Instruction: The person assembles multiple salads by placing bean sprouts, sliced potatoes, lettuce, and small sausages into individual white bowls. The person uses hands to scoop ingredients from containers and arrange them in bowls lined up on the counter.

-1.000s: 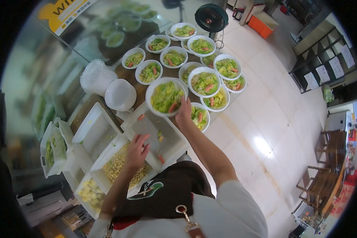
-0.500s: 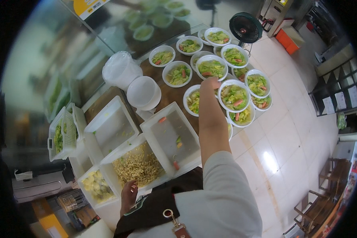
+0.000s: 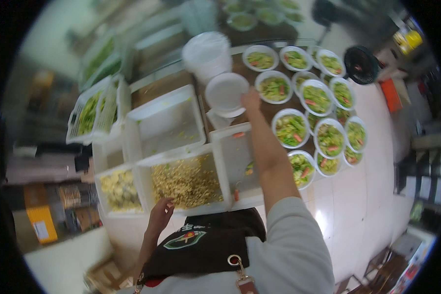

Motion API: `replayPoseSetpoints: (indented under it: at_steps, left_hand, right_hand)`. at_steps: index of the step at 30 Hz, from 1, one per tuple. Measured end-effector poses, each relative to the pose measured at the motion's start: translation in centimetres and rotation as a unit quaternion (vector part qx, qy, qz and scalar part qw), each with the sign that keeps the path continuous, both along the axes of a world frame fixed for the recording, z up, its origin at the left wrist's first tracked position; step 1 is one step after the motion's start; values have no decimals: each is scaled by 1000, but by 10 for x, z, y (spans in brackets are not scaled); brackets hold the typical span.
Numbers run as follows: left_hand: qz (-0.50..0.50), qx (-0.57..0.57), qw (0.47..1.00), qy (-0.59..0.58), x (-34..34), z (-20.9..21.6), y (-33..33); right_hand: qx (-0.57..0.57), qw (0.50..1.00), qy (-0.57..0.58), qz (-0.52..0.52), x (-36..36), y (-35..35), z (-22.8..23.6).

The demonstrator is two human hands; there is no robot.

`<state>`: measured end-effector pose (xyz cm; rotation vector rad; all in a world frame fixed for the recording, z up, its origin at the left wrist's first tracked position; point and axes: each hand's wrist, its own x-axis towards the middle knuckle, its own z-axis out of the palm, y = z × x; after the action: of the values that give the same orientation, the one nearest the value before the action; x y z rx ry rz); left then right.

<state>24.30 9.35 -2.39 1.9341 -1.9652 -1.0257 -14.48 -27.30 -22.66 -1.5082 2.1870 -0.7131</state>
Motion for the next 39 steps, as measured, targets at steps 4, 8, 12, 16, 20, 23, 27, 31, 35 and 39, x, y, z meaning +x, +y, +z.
replayPoseSetpoints:
  at_steps: [4, 8, 12, 16, 20, 23, 27, 31, 35, 39]
  left_hand:
    - [74, 28, 997, 4, 32, -5, 31]
    - [95, 52, 994, -7, 62, -39, 56]
    - [81, -18, 995, -56, 82, -97, 28]
    - [4, -121, 985, -124, 41, -125, -15]
    - [-62, -63, 977, -194, 22, -155, -28]
    - [-57, -40, 988, -136, 36, -175, -24]
    - [9, -43, 998, 40, 71, -162, -28]
    - [88, -74, 986, 123, 89, -115, -36]
    - [147, -17, 963, 223, 99, -66, -44]
    - [98, -63, 978, 174, 105, -37, -52]
  right_hand:
    - [-173, 985, 0, 14, 16, -3, -13]
    - [-198, 979, 34, 40, 30, 2, 30]
    - [-212, 941, -259, 59, 50, 15, 95]
    - [-222, 871, -437, -34, 55, 39, 129]
    - [-165, 823, -539, -74, 76, 128, 195]
    - [-122, 845, -514, -80, 73, 183, 182]
    - [-100, 849, -514, -76, 81, 240, 156]
    - [-109, 886, -449, -39, 105, 266, 134]
    - [-113, 886, -449, 8, 132, 271, 141]
    - [-194, 898, -392, 48, 144, 267, 138]
